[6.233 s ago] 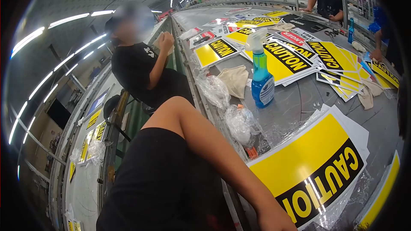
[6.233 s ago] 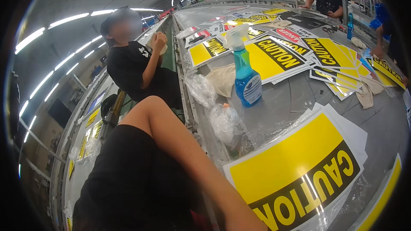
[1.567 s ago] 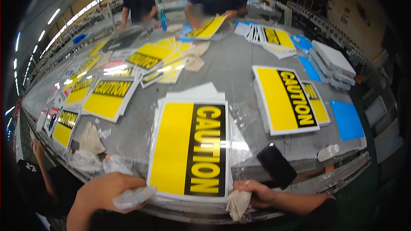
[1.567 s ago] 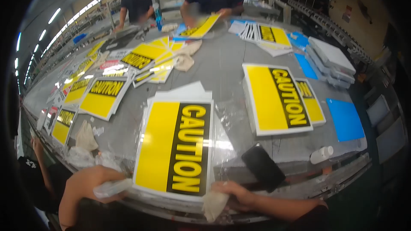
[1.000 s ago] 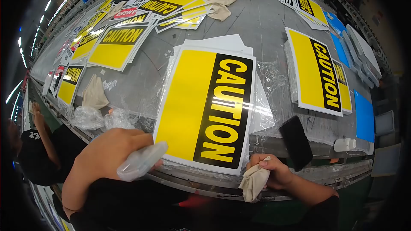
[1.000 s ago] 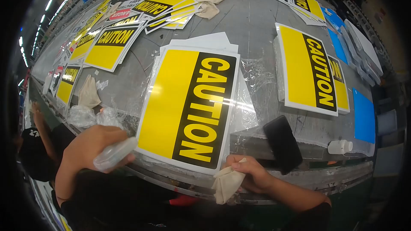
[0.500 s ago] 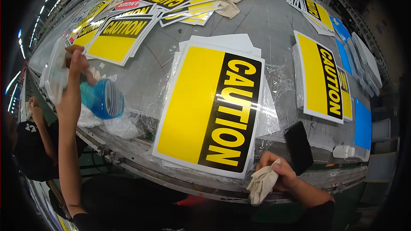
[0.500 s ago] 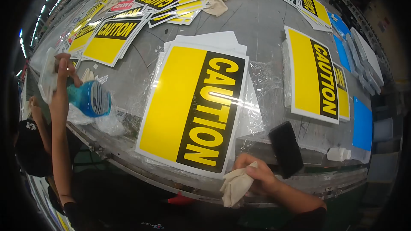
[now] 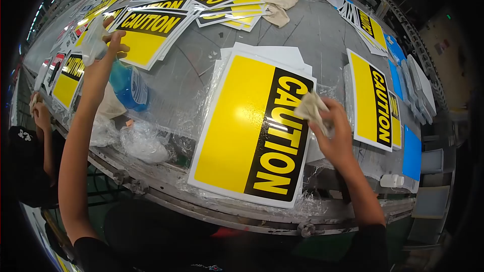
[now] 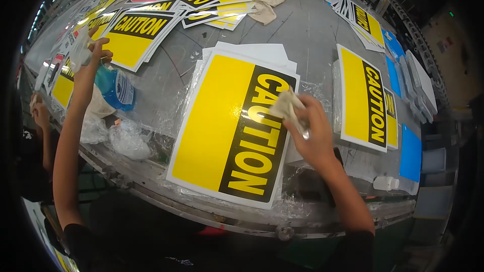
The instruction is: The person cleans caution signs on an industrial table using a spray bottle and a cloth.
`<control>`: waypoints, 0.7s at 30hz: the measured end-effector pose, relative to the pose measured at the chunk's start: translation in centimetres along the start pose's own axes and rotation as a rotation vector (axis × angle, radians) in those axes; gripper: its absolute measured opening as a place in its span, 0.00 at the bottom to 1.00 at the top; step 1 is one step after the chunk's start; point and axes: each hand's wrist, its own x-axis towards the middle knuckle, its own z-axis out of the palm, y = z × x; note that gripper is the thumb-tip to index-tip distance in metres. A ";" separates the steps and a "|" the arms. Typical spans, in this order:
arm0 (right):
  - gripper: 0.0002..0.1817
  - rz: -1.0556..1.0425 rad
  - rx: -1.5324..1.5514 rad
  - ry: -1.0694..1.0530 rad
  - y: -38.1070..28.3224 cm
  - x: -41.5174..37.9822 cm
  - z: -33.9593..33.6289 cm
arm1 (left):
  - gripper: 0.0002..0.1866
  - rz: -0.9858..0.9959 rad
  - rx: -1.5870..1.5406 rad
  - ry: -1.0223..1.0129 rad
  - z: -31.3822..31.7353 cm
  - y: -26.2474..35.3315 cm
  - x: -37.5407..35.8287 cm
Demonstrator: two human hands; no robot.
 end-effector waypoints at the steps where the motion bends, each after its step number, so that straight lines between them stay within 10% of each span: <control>1: 0.18 0.002 0.005 -0.017 0.7 1.8 1.1 | 0.30 -0.017 -0.051 0.016 0.2 0.0 -0.4; 7: 0.19 -0.042 -0.113 -0.171 4.4 9.5 8.1 | 0.41 0.123 -0.127 0.083 -2.9 -3.8 -2.4; 13: 0.25 -0.157 0.204 -0.835 -9.5 -2.7 7.3 | 0.54 0.247 -0.216 0.356 -5.3 -2.7 -6.0; 14: 0.25 -0.394 0.253 -0.810 -9.2 -4.8 6.2 | 0.53 0.289 -0.168 0.396 -6.2 -2.2 -6.3; 21: 0.27 -0.052 -0.216 -0.319 3.3 6.6 5.4 | 0.39 0.644 -0.172 0.396 -9.7 -4.9 -10.6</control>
